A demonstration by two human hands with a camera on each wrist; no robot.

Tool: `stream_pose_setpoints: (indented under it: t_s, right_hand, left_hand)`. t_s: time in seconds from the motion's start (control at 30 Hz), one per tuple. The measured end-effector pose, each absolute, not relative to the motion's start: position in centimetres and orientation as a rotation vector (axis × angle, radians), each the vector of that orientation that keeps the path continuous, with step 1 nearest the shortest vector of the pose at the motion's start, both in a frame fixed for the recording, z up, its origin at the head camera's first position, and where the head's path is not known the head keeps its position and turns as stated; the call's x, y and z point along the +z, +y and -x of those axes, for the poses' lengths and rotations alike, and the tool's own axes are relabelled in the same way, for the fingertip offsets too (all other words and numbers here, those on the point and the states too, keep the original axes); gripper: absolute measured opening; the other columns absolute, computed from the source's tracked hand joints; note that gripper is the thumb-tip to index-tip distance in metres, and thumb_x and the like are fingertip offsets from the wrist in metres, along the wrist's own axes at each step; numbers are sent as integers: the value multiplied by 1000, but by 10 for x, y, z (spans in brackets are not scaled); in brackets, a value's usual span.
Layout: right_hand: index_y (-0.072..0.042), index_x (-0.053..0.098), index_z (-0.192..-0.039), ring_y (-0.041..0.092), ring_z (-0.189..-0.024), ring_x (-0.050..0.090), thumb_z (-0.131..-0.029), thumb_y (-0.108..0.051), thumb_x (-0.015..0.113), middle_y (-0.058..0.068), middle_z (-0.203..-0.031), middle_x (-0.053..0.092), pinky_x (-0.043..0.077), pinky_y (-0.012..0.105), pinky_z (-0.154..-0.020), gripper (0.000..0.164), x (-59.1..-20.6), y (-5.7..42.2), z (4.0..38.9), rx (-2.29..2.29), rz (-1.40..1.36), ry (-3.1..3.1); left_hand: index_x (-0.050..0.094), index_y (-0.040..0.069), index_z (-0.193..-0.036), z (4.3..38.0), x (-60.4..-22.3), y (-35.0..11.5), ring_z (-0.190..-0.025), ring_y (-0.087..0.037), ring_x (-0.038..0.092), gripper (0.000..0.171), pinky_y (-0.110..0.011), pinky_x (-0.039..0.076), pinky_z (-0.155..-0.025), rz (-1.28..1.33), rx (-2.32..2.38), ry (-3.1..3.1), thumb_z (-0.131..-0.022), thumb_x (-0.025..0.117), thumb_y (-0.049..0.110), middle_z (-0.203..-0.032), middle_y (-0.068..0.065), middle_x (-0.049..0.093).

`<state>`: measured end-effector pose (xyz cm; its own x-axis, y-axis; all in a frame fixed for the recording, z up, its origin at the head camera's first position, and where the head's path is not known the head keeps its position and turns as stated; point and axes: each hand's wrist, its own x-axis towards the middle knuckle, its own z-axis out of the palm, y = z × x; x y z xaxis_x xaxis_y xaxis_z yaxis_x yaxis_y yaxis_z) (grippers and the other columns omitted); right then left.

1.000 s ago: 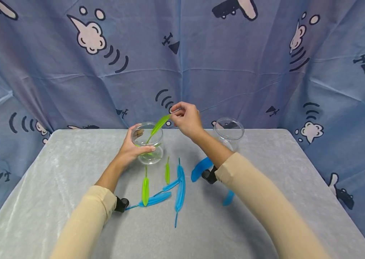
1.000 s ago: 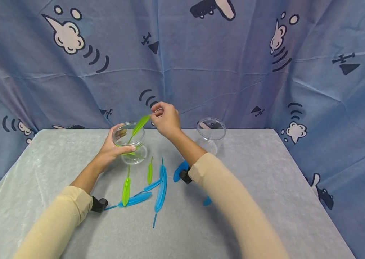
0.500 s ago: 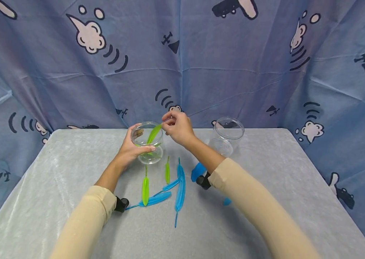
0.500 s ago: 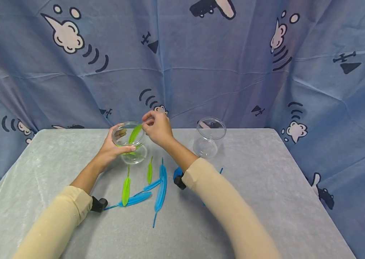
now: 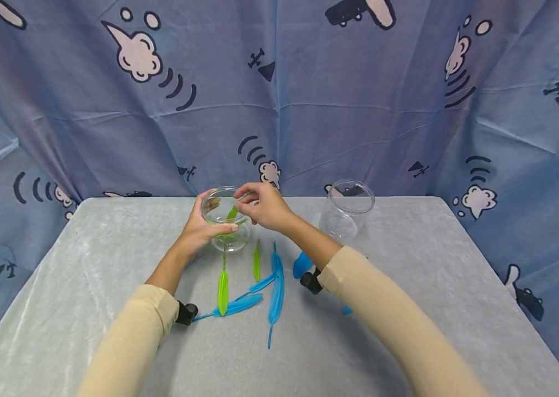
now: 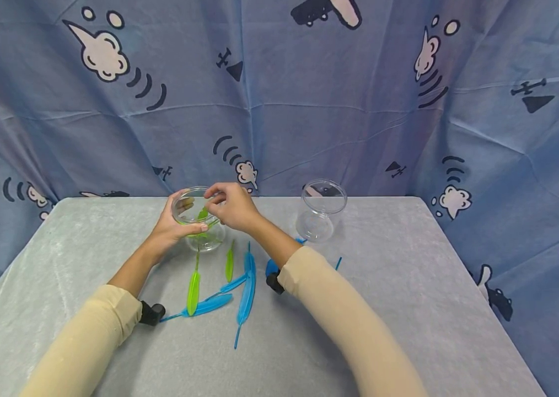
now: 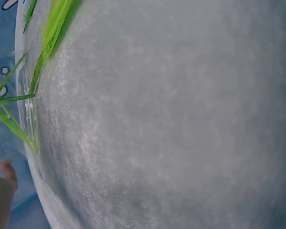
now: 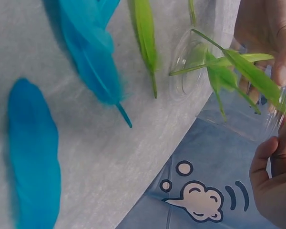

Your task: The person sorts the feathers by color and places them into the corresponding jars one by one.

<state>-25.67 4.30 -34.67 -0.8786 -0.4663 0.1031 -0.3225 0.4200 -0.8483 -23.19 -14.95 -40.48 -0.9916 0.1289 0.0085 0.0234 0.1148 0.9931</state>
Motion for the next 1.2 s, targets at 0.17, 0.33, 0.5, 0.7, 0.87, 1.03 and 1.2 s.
stream_pose_setpoints:
  t_s: [0.17,0.33,0.5,0.7,0.87,1.03,1.2]
  right_hand:
    - [2,65,-116,32,-70,67,-95,-1,64,17,-106,71,56,30,-62,21,-349,48,256,-1568,708,2492]
    - [4,65,-115,31,-72,67,-94,0,65,15,-104,70,57,32,-66,22,-352,54,257,-1621,671,2501]
    - [2,66,-114,34,-75,67,-93,-1,66,15,-104,70,57,41,-69,21,-359,65,259,-1648,603,2541]
    - [3,67,-110,30,-73,67,-92,-1,66,18,-103,70,55,51,-75,18,-375,76,262,-1649,528,2520]
    - [7,66,-109,31,-72,67,-92,0,66,18,-99,71,56,46,-72,19,-388,81,261,-1590,541,2496]
    - [10,65,-109,21,-67,65,-91,1,65,18,-95,71,56,37,-67,20,-400,83,260,-1547,564,2471]
    - [11,65,-109,15,-65,62,-90,4,65,17,-92,70,53,28,-63,21,-410,84,259,-1517,546,2435]
  left_hand:
    - [18,11,-155,224,-391,-146,-144,-35,27,98,-50,29,-114,-130,2003,2296,-80,80,4,-155,-22,29]
    - [18,12,-156,225,-393,-147,-144,-35,28,99,-49,28,-115,-105,1992,2304,-79,81,4,-155,-22,29]
    - [18,13,-156,234,-407,-150,-144,-38,27,103,-50,26,-115,-105,2025,2296,-76,83,4,-155,-23,29]
    - [21,18,-156,244,-425,-152,-143,-35,29,105,-47,27,-115,-121,2028,2346,-75,86,8,-154,-20,32]
    - [21,17,-155,243,-425,-151,-143,-35,30,105,-47,27,-115,-126,2026,2362,-74,87,9,-153,-20,33]
    - [21,17,-155,242,-425,-151,-143,-34,30,104,-47,27,-115,-123,2022,2365,-75,87,8,-153,-19,33]
    - [21,19,-156,241,-424,-152,-144,-32,29,104,-47,26,-116,-108,2006,2367,-75,87,9,-154,-16,34]
